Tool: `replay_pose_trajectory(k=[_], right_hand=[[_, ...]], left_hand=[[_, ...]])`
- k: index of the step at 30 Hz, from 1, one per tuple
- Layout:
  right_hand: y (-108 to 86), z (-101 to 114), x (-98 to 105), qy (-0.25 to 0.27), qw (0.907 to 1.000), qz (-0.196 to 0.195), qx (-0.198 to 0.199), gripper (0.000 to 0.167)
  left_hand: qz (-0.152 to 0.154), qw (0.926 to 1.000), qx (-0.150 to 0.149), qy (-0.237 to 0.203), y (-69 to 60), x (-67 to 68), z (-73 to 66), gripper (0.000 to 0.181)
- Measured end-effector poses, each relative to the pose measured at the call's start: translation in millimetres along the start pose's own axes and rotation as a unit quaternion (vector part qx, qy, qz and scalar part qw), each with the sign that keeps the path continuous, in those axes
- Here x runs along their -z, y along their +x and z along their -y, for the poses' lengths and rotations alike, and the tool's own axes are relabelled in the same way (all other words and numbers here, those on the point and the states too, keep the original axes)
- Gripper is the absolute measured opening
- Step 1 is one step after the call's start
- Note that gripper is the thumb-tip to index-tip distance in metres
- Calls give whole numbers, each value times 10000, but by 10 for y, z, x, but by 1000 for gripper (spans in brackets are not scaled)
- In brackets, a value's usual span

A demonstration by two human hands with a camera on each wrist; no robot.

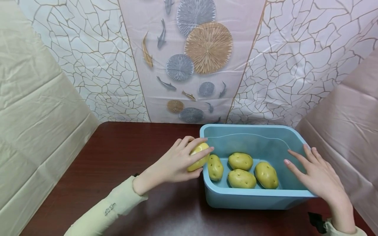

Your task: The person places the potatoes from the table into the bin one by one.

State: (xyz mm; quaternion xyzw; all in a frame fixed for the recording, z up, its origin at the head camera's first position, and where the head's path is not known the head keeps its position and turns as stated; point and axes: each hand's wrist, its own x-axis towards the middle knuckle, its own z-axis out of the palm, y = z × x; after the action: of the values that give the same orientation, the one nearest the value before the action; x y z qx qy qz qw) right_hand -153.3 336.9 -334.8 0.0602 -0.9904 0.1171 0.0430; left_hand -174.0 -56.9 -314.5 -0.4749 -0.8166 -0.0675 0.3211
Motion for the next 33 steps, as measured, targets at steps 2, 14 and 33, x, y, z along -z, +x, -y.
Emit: replay_pose_trajectory(k=[2, 14, 33], right_hand=[[-1, 0, 1, 1, 10000, -3, 6, 62], [-3, -7, -18, -10, 10000, -11, -61, 63], [10, 4, -14, 14, 10000, -13, -45, 63]], left_hand=[[2, 10000, -30, 4, 24, -3, -6, 52], [35, 9999, -94, -43, 172, -27, -47, 50], [164, 9996, -188, -118, 423, -107, -64, 50]])
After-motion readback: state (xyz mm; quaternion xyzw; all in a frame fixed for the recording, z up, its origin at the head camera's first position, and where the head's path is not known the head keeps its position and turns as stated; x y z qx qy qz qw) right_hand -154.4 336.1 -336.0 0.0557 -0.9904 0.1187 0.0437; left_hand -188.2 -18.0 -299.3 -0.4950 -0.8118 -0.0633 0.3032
